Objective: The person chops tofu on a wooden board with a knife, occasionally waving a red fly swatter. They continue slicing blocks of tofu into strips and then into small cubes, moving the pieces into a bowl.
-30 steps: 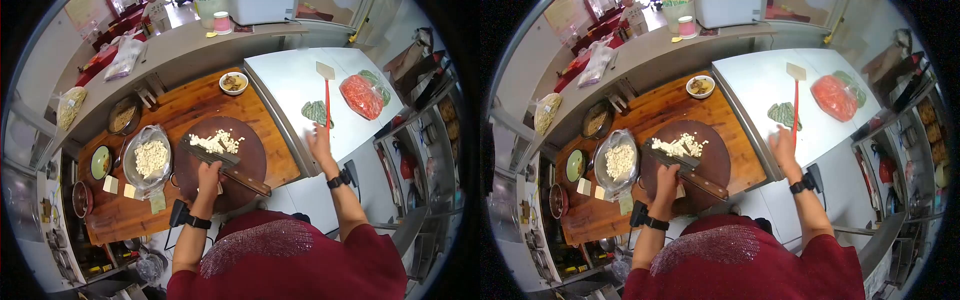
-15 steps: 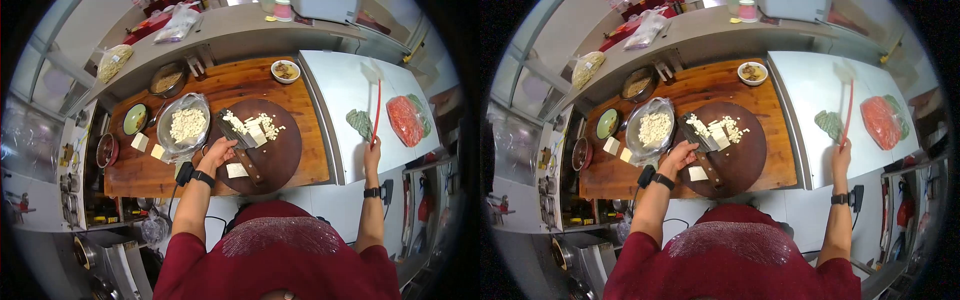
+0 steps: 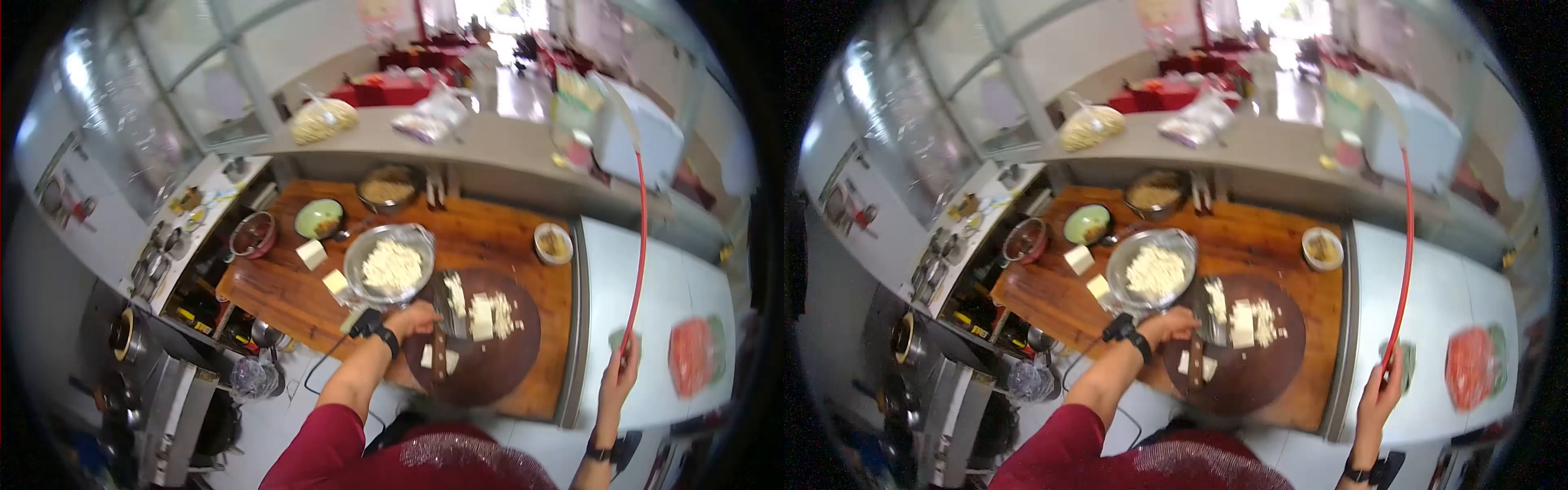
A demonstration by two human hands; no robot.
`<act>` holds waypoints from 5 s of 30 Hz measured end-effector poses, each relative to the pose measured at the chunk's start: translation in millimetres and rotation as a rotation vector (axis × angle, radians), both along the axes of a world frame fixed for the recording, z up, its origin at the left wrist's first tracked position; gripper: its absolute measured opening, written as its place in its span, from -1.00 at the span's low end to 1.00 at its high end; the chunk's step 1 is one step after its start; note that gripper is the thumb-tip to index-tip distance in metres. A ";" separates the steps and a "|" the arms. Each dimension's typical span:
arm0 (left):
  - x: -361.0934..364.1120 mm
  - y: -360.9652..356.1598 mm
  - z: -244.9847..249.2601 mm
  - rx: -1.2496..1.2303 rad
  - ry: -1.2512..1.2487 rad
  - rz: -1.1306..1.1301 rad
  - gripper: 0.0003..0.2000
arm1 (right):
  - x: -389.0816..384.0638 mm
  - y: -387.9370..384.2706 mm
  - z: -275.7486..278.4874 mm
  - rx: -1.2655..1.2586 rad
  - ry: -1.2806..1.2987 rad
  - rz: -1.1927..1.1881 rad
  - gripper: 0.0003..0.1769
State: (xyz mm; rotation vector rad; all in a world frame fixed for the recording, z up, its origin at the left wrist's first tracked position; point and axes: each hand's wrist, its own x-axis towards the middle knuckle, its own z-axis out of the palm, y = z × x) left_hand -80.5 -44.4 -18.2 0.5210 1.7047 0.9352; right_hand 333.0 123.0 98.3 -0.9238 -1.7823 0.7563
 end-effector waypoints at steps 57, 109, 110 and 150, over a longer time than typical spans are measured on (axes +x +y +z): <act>-144.6 -621.2 132.9 0.461 0.490 1.757 -0.95 | -812.7 -330.1 108.0 -0.624 0.617 0.841 -0.48; 84.7 -126.8 55.6 0.647 -0.155 0.634 -0.89 | -225.5 -130.1 -62.1 -0.206 -0.868 0.550 -0.42; 80.8 -122.8 54.5 0.666 -0.162 0.631 -0.89 | -230.6 -131.5 -58.5 -0.247 -0.901 0.554 -0.40; 31.9 33.8 -33.2 0.726 0.566 0.212 -0.84 | -146.1 -112.4 -17.4 -0.265 -0.647 0.265 -0.59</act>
